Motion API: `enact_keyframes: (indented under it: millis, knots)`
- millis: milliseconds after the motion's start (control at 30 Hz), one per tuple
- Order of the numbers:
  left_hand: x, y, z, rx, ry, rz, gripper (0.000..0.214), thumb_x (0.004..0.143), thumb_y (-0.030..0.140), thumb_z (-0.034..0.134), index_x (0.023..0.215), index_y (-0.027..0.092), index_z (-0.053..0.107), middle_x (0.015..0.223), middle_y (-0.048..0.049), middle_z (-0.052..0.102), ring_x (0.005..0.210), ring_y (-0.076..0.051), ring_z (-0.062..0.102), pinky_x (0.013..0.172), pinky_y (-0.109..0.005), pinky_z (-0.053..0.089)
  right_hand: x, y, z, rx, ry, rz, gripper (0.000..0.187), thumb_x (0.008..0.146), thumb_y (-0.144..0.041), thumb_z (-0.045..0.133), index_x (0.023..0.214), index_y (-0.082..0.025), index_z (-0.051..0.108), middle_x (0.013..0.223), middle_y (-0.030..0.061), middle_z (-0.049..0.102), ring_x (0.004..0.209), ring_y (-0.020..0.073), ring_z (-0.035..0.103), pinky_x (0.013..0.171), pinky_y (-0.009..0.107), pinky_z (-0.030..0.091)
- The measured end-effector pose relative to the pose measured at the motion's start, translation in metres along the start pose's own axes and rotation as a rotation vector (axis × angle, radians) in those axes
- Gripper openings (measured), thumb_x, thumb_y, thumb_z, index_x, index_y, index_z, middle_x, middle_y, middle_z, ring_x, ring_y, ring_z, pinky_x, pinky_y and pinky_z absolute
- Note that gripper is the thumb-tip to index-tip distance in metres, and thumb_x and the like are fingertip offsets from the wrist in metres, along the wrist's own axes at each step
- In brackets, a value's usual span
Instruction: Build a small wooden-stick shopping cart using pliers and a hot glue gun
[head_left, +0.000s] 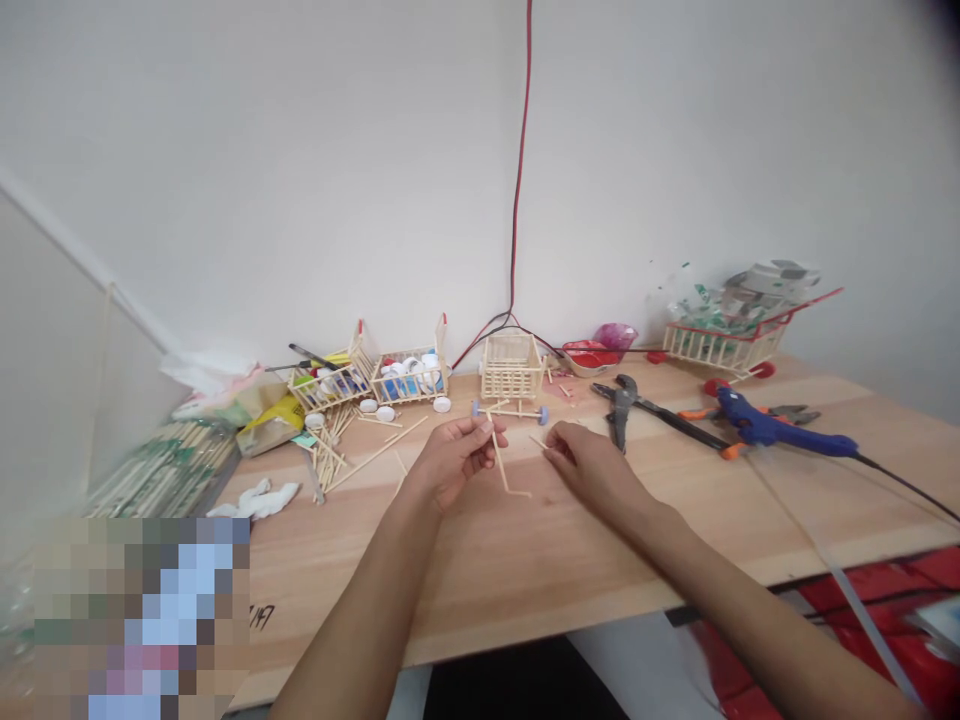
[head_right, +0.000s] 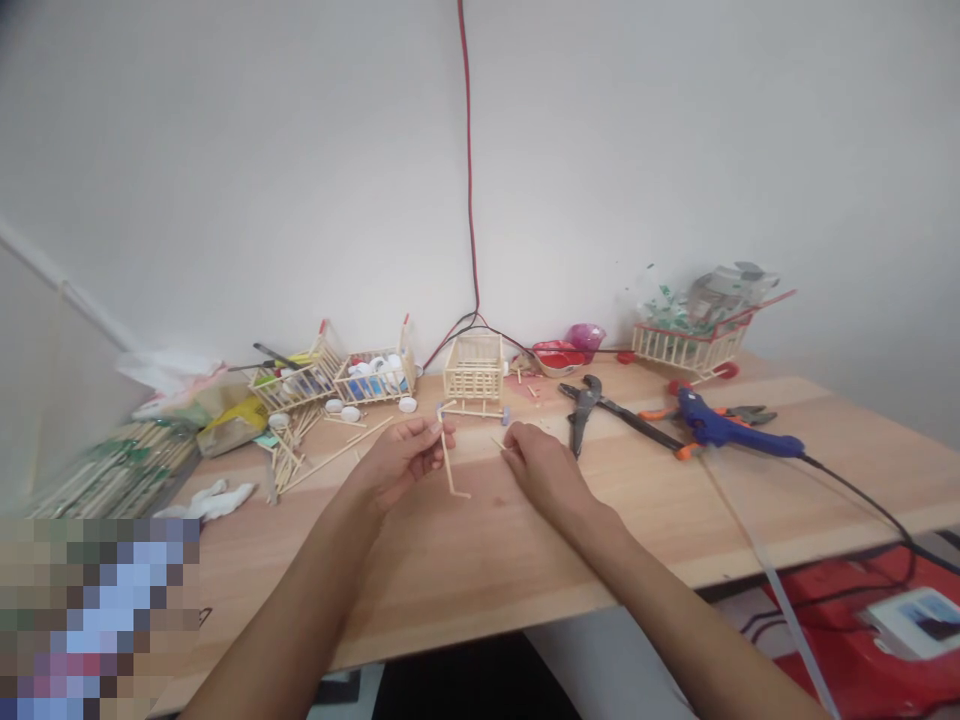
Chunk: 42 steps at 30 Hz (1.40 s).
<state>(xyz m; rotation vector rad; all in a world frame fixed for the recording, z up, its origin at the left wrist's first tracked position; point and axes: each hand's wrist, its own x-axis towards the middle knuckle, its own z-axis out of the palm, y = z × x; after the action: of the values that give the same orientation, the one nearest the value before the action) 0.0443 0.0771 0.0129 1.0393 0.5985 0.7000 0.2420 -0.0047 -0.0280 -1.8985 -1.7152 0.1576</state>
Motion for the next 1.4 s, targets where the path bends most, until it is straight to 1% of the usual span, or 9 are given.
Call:
enact_keyframes:
  millis: [233,433,567,733,900,967,1067,1267,1400]
  knots:
    - [0.002,-0.003,-0.002,0.008,0.007,-0.019,0.038,0.058,0.036,0.084,0.079,0.008,0.07,0.07,-0.0032,0.063,0.054,-0.005,0.049,0.052,-0.019,0.038,-0.002,-0.005,-0.006,-0.081,-0.002,-0.006,0.016,0.089,-0.028,0.046,0.076,-0.02,0.051,0.079,0.0056,0.061,0.072,0.0182,0.056,0.064,0.028,0.036]
    - [0.002,-0.004,-0.001,0.022,0.026,-0.017,0.041,0.053,0.037,0.086,0.077,0.009,0.07,0.069,-0.003,0.063,0.053,-0.005,0.049,0.052,-0.019,0.038,-0.014,0.007,-0.036,-0.08,0.077,0.015,0.02,0.09,-0.029,0.043,0.074,-0.021,0.053,0.072,0.0037,0.062,0.066,0.0176,0.055,0.059,0.028,0.035]
    - [0.001,-0.003,0.0,0.027,0.012,-0.019,0.038,0.056,0.037,0.084,0.078,0.009,0.07,0.071,-0.0036,0.064,0.054,-0.005,0.049,0.053,-0.019,0.038,-0.029,0.025,-0.068,-0.149,0.217,0.009,0.02,0.087,-0.033,0.047,0.071,-0.022,0.055,0.068,0.0035,0.062,0.062,0.0192,0.055,0.059,0.03,0.036]
    - [-0.002,-0.002,0.003,0.045,0.01,-0.011,0.034,0.06,0.035,0.082,0.077,0.009,0.07,0.071,-0.0045,0.064,0.054,-0.005,0.048,0.054,-0.02,0.038,-0.053,0.06,-0.108,-0.283,0.369,0.115,0.018,0.085,-0.039,0.05,0.077,-0.026,0.06,0.071,0.0073,0.066,0.059,0.0252,0.057,0.054,0.034,0.034]
    - [-0.003,-0.001,0.006,0.066,0.008,-0.001,0.037,0.059,0.037,0.082,0.08,0.009,0.07,0.07,-0.0042,0.064,0.054,-0.005,0.048,0.054,-0.02,0.038,-0.08,0.099,-0.129,-0.419,0.427,0.219,0.016,0.085,-0.043,0.052,0.077,-0.03,0.059,0.062,0.0062,0.062,0.052,0.0274,0.054,0.051,0.036,0.033]
    - [-0.004,-0.001,0.006,0.073,0.009,0.012,0.036,0.061,0.037,0.081,0.08,0.009,0.071,0.07,-0.0045,0.065,0.054,-0.005,0.048,0.055,-0.02,0.038,-0.087,0.106,-0.13,-0.445,0.428,0.21,0.017,0.085,-0.043,0.052,0.076,-0.03,0.058,0.06,0.0064,0.062,0.049,0.0274,0.054,0.048,0.035,0.032]
    - [-0.004,-0.001,0.006,0.081,0.003,0.035,0.033,0.062,0.036,0.08,0.079,0.009,0.07,0.071,-0.005,0.065,0.055,-0.005,0.048,0.055,-0.021,0.038,-0.09,0.101,-0.123,-0.429,0.418,0.171,0.018,0.085,-0.043,0.05,0.077,-0.029,0.059,0.06,0.0062,0.064,0.048,0.0273,0.055,0.046,0.035,0.032]
    - [-0.001,-0.003,0.003,0.074,0.002,0.027,0.035,0.06,0.036,0.081,0.079,0.009,0.07,0.072,-0.0047,0.065,0.054,-0.005,0.048,0.054,-0.02,0.037,-0.074,0.057,-0.087,-0.24,0.363,0.172,0.021,0.084,-0.042,0.049,0.08,-0.025,0.061,0.072,0.0057,0.068,0.053,0.0224,0.057,0.054,0.035,0.04]
    - [0.001,-0.005,0.001,0.065,0.041,0.002,0.035,0.059,0.037,0.082,0.077,0.009,0.07,0.071,-0.0043,0.065,0.053,-0.005,0.048,0.053,-0.02,0.038,-0.052,0.027,-0.06,-0.06,0.211,0.069,0.021,0.086,-0.036,0.049,0.084,-0.023,0.065,0.082,0.0049,0.07,0.071,0.0206,0.063,0.063,0.031,0.043]
